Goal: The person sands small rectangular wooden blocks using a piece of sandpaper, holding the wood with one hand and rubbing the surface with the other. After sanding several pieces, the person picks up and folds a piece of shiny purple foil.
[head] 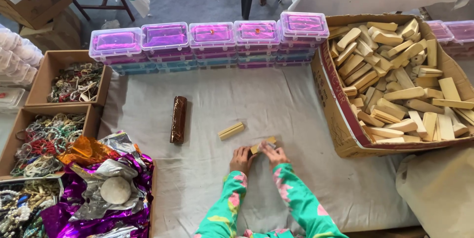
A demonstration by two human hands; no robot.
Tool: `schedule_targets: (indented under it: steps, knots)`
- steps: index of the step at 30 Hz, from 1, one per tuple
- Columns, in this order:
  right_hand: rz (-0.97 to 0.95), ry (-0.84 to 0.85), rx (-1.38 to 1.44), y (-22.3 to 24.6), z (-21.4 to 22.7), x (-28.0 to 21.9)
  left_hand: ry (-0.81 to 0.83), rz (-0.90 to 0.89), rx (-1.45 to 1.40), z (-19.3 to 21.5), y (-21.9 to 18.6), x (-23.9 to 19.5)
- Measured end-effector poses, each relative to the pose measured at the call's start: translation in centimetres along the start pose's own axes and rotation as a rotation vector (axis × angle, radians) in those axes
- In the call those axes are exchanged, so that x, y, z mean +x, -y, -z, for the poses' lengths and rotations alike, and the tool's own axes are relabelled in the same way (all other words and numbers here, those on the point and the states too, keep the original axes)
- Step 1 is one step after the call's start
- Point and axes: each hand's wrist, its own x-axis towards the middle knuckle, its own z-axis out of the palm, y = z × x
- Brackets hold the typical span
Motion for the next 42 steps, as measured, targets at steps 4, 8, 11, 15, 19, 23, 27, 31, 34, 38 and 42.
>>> schedule_targets:
  steps: [4,8,11,15,19,23,27,31,34,38,42]
  knots:
    - [-0.078,0.013,-0.021,-1.5,-2.5,0.0,0.013,0.037,-0.023,1.2,-1.1,0.3]
    - [-0.011,-0.072,0.012,2.4,-5.8,-1.4,0.034,0.033,-0.016,-0.8,0.6,-1.0]
    - [0.098,-0.034,0.032,3.4,-3.6,-0.1,0.021,0.016,-0.007,-1.1,0.9,-0.3]
    - [-0.138,0.146,-0.001,-2.6,-5.6,0.5,0.037,0.047,-0.039,1.9,-1.5,0.7]
    - [0.010,-0.204,-0.006,-0.6,-5.4,0.6,0.035,0.046,-0.050,0.8,-0.7,0.4]
    - [-0.145,0.076,0.035,5.9,-0.6,0.2,0.038,0.042,-0.017,-0.4,0.5,-0.5]
    - [-0.135,0.112,-0.052,1.6,0.0,0.6,0.034,0.028,-0.038,1.4,-1.1,0.4]
    - [-0.159,-0.070,0.047,0.6,-0.2,1.6,0.031,0.055,-0.053,1.7,-1.6,0.8]
    - [-0.088,-0.044,0.014,3.2,-1.6,1.0,-0.005,0.024,-0.025,1.3,-1.1,0.6]
    - [-0.105,0.103,0.122,5.3,1.1,0.9,-0.066,0.021,-0.101,1.0,-0.9,0.2]
    - [-0.019,-0.015,0.054,-3.1,-4.5,0.4,-0.072,-0.018,-0.040,0.5,-1.0,0.4]
